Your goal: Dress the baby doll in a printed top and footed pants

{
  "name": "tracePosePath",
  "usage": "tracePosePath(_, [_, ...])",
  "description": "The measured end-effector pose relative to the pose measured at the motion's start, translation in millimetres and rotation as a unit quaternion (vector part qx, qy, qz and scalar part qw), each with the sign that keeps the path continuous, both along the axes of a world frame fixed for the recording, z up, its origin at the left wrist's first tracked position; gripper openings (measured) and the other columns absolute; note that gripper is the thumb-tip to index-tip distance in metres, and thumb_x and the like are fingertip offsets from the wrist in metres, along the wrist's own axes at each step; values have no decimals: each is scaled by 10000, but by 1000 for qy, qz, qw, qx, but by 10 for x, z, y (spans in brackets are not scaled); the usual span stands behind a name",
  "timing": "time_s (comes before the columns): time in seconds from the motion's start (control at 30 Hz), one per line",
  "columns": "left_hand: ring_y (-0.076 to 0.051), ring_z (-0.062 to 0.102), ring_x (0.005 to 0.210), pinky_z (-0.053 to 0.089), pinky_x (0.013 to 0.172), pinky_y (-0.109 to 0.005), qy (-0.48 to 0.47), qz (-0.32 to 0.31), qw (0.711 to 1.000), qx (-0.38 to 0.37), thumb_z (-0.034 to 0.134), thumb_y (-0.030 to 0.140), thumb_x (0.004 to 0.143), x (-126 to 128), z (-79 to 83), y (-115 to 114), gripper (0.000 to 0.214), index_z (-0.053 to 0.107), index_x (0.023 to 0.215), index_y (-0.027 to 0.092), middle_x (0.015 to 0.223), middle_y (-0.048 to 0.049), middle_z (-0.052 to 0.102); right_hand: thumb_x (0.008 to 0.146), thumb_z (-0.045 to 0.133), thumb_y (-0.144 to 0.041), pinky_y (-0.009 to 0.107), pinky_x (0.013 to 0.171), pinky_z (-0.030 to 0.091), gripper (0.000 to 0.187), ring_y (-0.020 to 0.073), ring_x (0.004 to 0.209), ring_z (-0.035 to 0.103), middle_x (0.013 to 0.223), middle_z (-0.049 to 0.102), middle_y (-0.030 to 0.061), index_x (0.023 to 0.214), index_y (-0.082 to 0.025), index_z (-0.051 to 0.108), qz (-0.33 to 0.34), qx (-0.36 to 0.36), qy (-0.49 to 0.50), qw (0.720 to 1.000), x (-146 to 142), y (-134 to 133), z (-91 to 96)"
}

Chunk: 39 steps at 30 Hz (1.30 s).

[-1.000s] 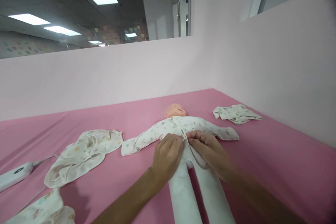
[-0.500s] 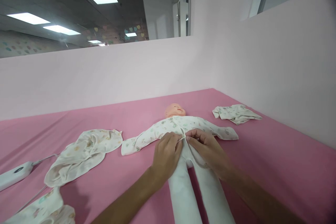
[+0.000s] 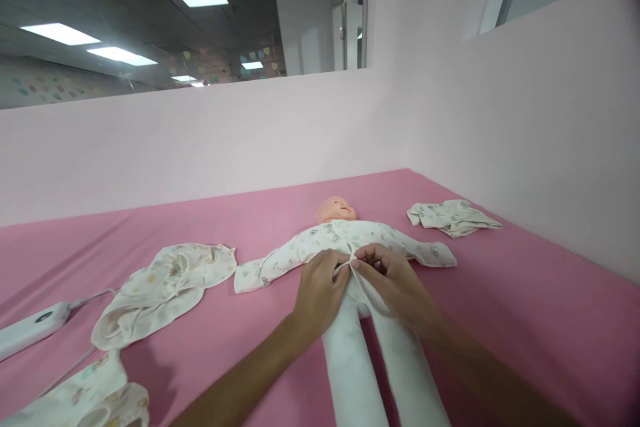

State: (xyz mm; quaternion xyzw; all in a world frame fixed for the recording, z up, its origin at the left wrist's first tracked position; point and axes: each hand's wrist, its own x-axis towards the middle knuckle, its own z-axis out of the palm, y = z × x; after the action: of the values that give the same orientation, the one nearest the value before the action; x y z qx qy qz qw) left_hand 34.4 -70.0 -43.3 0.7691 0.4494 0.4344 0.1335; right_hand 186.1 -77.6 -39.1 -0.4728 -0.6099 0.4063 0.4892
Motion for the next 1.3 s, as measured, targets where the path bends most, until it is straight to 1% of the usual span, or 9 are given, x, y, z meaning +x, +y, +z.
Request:
tracePosePath(0.2, [-140, 591, 778, 450, 709, -268, -16, -30, 998, -48, 481, 246, 903, -16, 60, 9, 183, 617, 792, 194, 813, 9, 671, 856, 530, -369, 279, 632, 417, 189, 151, 707, 534, 771, 606, 8, 886, -194, 594, -3, 49, -56, 997, -8, -2, -17])
tracePosePath(0.33, [-149, 598, 824, 455, 734, -266, -11, -78, 991, -110, 467, 248, 885, -60, 205, -7, 178, 633, 848, 198, 876, 3, 674, 839, 527, -335, 283, 616, 408, 142, 151, 681, 515, 728, 583, -2, 805, -204, 570, -38, 72, -104, 991, -11, 40, -86])
tracePosePath(0.43, [-145, 597, 864, 447, 745, -247, -11, -97, 978, -184, 444, 186, 836, -79, 344, -22, 189, 633, 847, 192, 913, 7, 669, 778, 552, -250, 297, 629, 391, 55, 157, 672, 499, 679, 560, -13, 745, -208, 538, -98, 145, -179, 968, -32, 101, -179])
tracePosePath(0.53, [-135, 574, 798, 423, 683, -234, 3, -84, 974, -212, 457, 251, 835, -69, 416, -14, 179, 617, 795, 182, 851, 11, 650, 763, 536, -210, 299, 634, 382, 73, 150, 651, 484, 652, 538, -20, 703, -207, 496, -114, 204, -214, 948, -51, 144, -247])
tracePosePath(0.63, [-120, 508, 685, 367, 589, -230, 28, -57, 976, -209, 471, 348, 842, -41, 408, 6, 227, 580, 729, 183, 731, 28, 591, 767, 525, -195, 292, 624, 377, 108, 142, 637, 473, 638, 512, -27, 681, -207, 461, -118, 223, -217, 943, -55, 151, -261])
tracePosePath(0.83, [-101, 432, 624, 305, 544, -229, 40, 3, 980, -192, 428, 254, 806, 5, 372, 10, 193, 464, 630, 181, 642, 51, 512, 783, 516, -145, 295, 652, 386, 82, 148, 678, 481, 666, 501, -26, 731, -206, 501, -78, 230, -227, 943, -32, 125, -219])
tracePosePath(0.97, [-99, 350, 559, 245, 502, -243, 76, 43, 978, -189, 417, 238, 770, 7, 378, 19, 220, 351, 571, 174, 567, 51, 433, 824, 496, -129, 312, 694, 394, 129, 158, 709, 482, 697, 510, -19, 879, -219, 571, -55, 246, -247, 936, -13, 113, -208])
tracePosePath(1.17, [-110, 367, 566, 244, 507, -256, 127, 64, 974, -174, 412, 222, 765, -17, 368, 45, 198, 364, 578, 178, 577, 50, 459, 842, 492, -138, 324, 716, 398, 120, 159, 714, 487, 716, 548, -7, 809, -212, 581, -57, 258, -255, 930, -11, 128, -239])
tracePosePath(1.3, [-124, 450, 634, 295, 564, -260, 147, 38, 976, -158, 412, 259, 828, -68, 352, 39, 187, 466, 661, 195, 669, 49, 551, 820, 530, -169, 331, 709, 413, 55, 166, 716, 507, 697, 540, -7, 778, -202, 545, -76, 255, -245, 932, -28, 154, -234])
